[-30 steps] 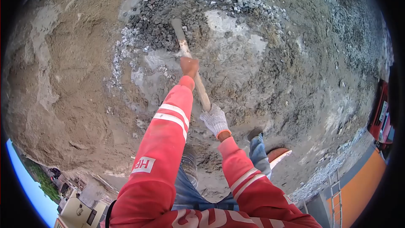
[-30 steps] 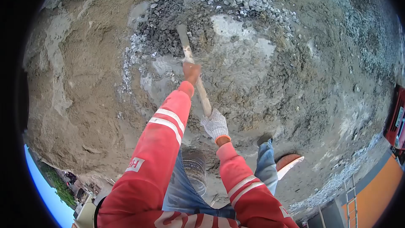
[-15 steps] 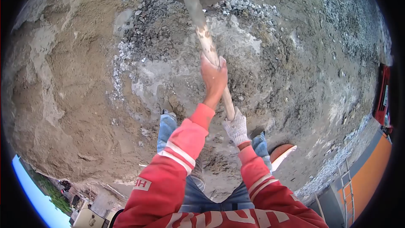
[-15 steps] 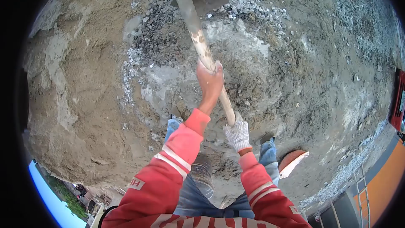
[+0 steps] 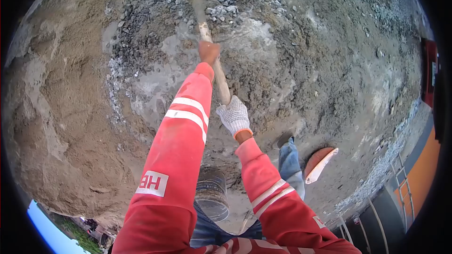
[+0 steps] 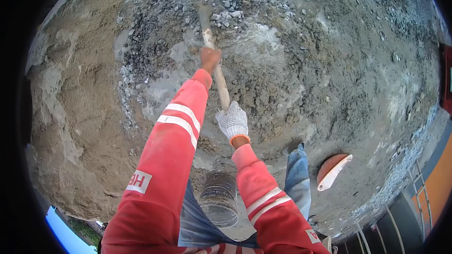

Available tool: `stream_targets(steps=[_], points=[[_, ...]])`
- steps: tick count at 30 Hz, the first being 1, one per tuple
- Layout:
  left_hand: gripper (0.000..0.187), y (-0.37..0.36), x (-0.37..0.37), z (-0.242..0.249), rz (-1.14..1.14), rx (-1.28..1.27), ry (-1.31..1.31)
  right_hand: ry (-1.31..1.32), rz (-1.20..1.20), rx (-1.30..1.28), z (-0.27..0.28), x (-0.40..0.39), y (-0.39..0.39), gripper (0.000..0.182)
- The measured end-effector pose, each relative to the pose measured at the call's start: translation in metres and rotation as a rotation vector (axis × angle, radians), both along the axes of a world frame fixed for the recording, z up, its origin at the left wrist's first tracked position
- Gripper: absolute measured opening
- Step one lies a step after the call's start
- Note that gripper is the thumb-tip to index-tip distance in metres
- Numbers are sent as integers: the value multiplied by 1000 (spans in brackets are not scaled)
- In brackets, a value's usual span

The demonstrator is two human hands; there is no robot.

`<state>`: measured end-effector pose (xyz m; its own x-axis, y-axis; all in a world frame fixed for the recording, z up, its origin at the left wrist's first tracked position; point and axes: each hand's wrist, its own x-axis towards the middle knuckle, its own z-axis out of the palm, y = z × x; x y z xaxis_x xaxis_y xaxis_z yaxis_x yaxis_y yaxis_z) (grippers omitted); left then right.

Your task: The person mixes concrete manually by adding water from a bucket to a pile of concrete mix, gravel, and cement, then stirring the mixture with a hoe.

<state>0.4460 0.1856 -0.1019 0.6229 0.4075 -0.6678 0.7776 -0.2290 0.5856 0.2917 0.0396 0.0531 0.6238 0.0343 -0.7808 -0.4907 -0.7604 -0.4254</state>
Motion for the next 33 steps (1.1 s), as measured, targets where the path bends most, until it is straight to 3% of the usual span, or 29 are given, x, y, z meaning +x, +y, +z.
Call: stream_targets(steps=[2, 3, 4, 7, 9, 12, 15, 16, 18, 19, 21, 22, 27, 28, 30, 33], points=[[46, -34, -51, -3, 99, 138, -27, -26, 8, 7, 3, -44, -28, 47], [45, -50, -72, 49, 139, 32, 32, -26, 18, 37, 13, -69, -41, 47], [43, -66, -99, 82, 79, 169, -39, -65, -15, 41, 25, -104, -50, 47], [48, -95, -201, 109, 97, 9, 164, 78, -119, -20, 78, -204, -63, 54], [37, -117, -258, 144, 25, 105, 112, 170, -270, 1, 102, -247, -71, 59], [36, -121, -234, 164, 68, 41, -39, 111, -197, 23, 79, -260, -97, 61], [37, -107, -115, 192, 109, 18, -270, -281, -67, -86, 35, -146, -78, 54], [37, -101, -63, 190, 88, 101, -424, -478, -8, -48, 11, -99, -74, 57], [42, -93, 34, 175, 62, 231, -648, -456, -36, 29, -1, 10, -60, 61], [41, -91, 74, 162, 26, 278, -625, -499, -70, 43, -22, 46, -57, 54], [40, -93, 121, 118, -11, 279, -556, -298, -195, 191, -37, 94, -56, 49], [42, -96, 130, 91, -35, 261, -507, -229, -219, 146, -34, 91, -53, 48], [44, -131, 14, 45, -204, 191, -40, 12, -263, 19, -11, -16, -60, 50], [44, -138, -9, 57, -198, 147, 28, 14, -269, 20, -5, -40, -69, 48], [44, -144, -54, 46, -155, 125, 12, 17, -262, 51, 2, -83, -83, 45], [44, -148, -138, 92, -225, 164, -9, 65, -297, 25, 55, -155, -81, 47]])
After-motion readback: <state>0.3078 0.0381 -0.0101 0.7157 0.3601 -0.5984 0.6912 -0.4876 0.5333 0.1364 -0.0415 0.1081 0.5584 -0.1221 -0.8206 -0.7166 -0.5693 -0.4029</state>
